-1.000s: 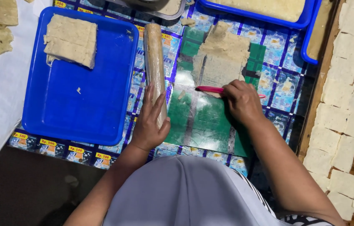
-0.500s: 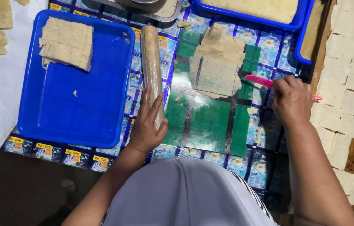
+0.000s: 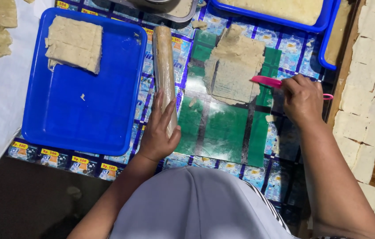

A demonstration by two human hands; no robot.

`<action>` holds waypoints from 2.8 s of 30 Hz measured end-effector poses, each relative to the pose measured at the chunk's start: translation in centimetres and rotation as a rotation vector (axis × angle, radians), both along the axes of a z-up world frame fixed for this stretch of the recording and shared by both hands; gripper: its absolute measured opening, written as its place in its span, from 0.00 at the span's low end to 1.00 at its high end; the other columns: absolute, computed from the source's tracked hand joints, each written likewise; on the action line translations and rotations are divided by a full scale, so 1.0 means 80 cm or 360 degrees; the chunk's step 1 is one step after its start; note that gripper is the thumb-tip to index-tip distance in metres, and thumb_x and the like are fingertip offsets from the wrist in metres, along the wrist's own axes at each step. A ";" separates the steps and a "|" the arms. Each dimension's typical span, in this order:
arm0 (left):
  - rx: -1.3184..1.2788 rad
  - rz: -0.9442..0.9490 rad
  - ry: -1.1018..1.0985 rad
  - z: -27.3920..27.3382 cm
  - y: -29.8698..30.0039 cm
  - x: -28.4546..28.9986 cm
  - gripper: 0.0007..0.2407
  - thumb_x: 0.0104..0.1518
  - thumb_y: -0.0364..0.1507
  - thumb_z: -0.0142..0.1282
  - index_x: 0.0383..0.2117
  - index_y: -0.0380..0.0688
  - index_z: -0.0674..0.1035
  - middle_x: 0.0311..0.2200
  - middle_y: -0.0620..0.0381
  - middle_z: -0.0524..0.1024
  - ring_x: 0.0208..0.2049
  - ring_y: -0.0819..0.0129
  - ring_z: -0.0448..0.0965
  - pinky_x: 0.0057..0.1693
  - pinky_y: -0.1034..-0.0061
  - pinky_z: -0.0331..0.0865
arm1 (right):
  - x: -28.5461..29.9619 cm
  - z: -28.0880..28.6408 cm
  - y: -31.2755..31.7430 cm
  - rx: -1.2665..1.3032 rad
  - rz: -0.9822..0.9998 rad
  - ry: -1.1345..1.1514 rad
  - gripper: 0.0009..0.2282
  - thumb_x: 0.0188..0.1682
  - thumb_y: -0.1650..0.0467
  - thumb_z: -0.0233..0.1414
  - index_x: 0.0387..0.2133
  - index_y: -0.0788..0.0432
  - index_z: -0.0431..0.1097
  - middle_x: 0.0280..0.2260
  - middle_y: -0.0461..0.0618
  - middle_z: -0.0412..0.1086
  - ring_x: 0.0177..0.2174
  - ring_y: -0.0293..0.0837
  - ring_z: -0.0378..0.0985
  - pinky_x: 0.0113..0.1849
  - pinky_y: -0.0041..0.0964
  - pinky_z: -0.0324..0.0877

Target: Rolling out pieces of dough with a rolling pin and trimming them into squares using a spatula.

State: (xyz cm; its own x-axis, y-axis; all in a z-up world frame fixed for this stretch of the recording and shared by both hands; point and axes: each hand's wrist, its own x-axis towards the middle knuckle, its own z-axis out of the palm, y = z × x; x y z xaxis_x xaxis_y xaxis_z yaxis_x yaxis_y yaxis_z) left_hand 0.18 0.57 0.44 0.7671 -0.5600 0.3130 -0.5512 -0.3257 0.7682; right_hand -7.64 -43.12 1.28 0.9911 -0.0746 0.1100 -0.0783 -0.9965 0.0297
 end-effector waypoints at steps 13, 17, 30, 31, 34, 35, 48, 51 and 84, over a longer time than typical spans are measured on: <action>0.0003 0.0122 -0.0073 -0.012 -0.006 0.002 0.30 0.52 0.25 0.55 0.67 0.40 0.67 0.71 0.33 0.48 0.72 0.32 0.47 0.71 0.45 0.50 | 0.051 -0.038 0.030 -0.0015 0.0153 -0.0301 0.03 0.54 0.66 0.59 0.34 0.40 0.73 0.32 0.35 0.68 0.39 0.40 0.77 0.43 0.35 0.64; -0.0034 0.0121 -0.0098 -0.012 -0.006 0.004 0.30 0.52 0.25 0.55 0.66 0.39 0.67 0.71 0.32 0.49 0.71 0.31 0.48 0.71 0.45 0.51 | 0.071 -0.030 0.063 0.0056 0.0196 -0.0281 0.03 0.50 0.67 0.60 0.33 0.43 0.73 0.31 0.38 0.68 0.37 0.43 0.77 0.41 0.37 0.64; -0.0057 0.0126 -0.0118 -0.013 -0.002 0.002 0.30 0.51 0.24 0.55 0.66 0.39 0.68 0.71 0.32 0.50 0.71 0.30 0.48 0.70 0.45 0.52 | 0.007 0.019 0.052 0.0277 -0.0506 -0.0400 0.07 0.59 0.68 0.58 0.49 0.49 0.77 0.38 0.50 0.71 0.37 0.60 0.79 0.36 0.51 0.74; -0.0064 0.0117 -0.0120 -0.012 -0.004 0.001 0.30 0.51 0.24 0.55 0.66 0.39 0.68 0.71 0.32 0.50 0.71 0.30 0.48 0.70 0.45 0.52 | -0.007 0.036 0.070 0.0270 -0.0514 -0.0404 0.07 0.59 0.68 0.58 0.49 0.49 0.77 0.38 0.50 0.71 0.37 0.60 0.79 0.36 0.51 0.74; -0.0034 0.0121 -0.0141 -0.010 -0.006 0.002 0.30 0.51 0.24 0.55 0.66 0.39 0.67 0.70 0.30 0.51 0.70 0.29 0.49 0.70 0.45 0.52 | -0.049 0.067 0.114 0.0196 -0.0710 -0.0291 0.15 0.57 0.73 0.55 0.56 0.46 0.77 0.38 0.56 0.65 0.37 0.67 0.76 0.34 0.60 0.74; -0.0020 0.0131 -0.0148 -0.011 -0.007 0.001 0.30 0.51 0.24 0.56 0.66 0.39 0.67 0.70 0.31 0.51 0.70 0.29 0.49 0.70 0.45 0.52 | -0.064 0.065 0.119 0.0079 -0.0777 -0.0211 0.15 0.56 0.72 0.56 0.54 0.42 0.78 0.38 0.53 0.63 0.37 0.64 0.77 0.33 0.57 0.75; 0.0016 0.0163 -0.0134 -0.010 -0.005 -0.005 0.31 0.51 0.25 0.56 0.67 0.42 0.67 0.71 0.33 0.51 0.71 0.33 0.50 0.70 0.47 0.54 | -0.064 -0.047 0.132 0.0200 -0.1061 0.0046 0.13 0.57 0.68 0.50 0.51 0.38 0.78 0.42 0.53 0.59 0.42 0.63 0.72 0.39 0.57 0.76; 0.0002 0.0155 -0.0091 -0.006 -0.005 -0.006 0.31 0.51 0.24 0.56 0.67 0.43 0.67 0.71 0.33 0.49 0.71 0.32 0.48 0.70 0.46 0.53 | -0.023 0.027 0.157 0.0339 -0.1134 0.0048 0.13 0.58 0.68 0.50 0.50 0.38 0.78 0.42 0.56 0.60 0.41 0.67 0.73 0.40 0.63 0.75; 0.0044 0.0131 -0.0090 -0.008 -0.004 -0.004 0.31 0.52 0.25 0.55 0.68 0.44 0.66 0.72 0.35 0.47 0.72 0.34 0.47 0.71 0.47 0.52 | -0.022 0.122 0.123 0.0119 -0.0359 0.0694 0.09 0.51 0.62 0.55 0.41 0.41 0.81 0.41 0.46 0.77 0.45 0.54 0.80 0.46 0.50 0.75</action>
State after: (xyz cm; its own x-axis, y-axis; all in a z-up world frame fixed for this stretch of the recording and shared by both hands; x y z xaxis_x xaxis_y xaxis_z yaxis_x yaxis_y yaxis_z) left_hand -0.18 0.29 -0.20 0.7924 -0.5046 0.3427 -0.5640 -0.3923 0.7266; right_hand -9.40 -33.30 11.07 0.9019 -0.2842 -0.3253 -0.2884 -0.9568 0.0366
